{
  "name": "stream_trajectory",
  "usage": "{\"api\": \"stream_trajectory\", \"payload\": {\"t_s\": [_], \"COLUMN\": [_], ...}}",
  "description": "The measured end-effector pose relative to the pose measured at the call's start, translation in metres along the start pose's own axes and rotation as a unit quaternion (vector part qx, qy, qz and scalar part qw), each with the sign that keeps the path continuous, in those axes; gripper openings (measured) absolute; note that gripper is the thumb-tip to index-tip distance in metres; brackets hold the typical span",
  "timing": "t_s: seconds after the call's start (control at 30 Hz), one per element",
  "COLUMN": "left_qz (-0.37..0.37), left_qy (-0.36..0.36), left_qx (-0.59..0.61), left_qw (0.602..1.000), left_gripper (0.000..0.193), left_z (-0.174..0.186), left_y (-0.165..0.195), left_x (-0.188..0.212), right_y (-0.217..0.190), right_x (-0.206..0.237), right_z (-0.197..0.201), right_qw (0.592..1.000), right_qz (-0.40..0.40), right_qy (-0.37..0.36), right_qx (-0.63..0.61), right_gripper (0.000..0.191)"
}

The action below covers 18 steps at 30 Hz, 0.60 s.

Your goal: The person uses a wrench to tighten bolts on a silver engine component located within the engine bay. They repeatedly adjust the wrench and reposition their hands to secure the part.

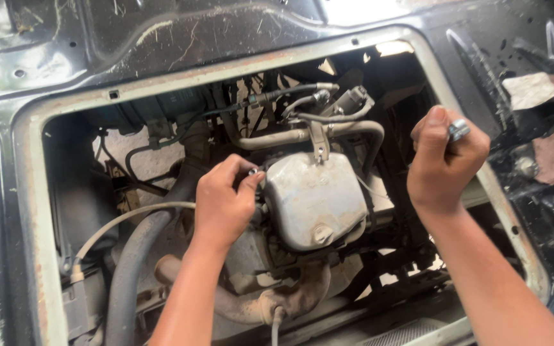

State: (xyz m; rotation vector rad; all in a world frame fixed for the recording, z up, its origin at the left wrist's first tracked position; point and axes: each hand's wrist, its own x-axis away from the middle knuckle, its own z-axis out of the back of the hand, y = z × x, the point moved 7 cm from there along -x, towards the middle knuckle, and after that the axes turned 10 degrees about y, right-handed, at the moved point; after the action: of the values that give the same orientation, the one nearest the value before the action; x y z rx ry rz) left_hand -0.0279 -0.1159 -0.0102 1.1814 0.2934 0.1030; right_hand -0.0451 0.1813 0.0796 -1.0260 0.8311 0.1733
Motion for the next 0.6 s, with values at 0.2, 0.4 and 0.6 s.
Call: {"api": "stream_trajectory", "payload": {"t_s": [0.2,0.4,0.6], "left_qz": [-0.122,-0.228,-0.206], "left_qy": [0.008,0.005,0.021], "left_qx": [-0.113,-0.278,-0.33], "left_qw": [0.986,0.933,0.921], "left_gripper": [0.019,0.018,0.028], "left_z": [0.0,-0.005,-0.01], "left_y": [0.021,0.032,0.027], "left_x": [0.005,0.006,0.006], "right_y": [0.0,-0.003,-0.011], "right_x": [0.002,0.003,0.004], "right_z": [0.001,0.0,-0.004], "right_qw": [1.0,0.999,0.998], "right_qz": [0.014,0.024,0.048], "right_qy": [-0.008,-0.014,-0.029], "right_qx": [0.021,0.016,0.02], "right_gripper": [0.059,0.059,0.059]}}
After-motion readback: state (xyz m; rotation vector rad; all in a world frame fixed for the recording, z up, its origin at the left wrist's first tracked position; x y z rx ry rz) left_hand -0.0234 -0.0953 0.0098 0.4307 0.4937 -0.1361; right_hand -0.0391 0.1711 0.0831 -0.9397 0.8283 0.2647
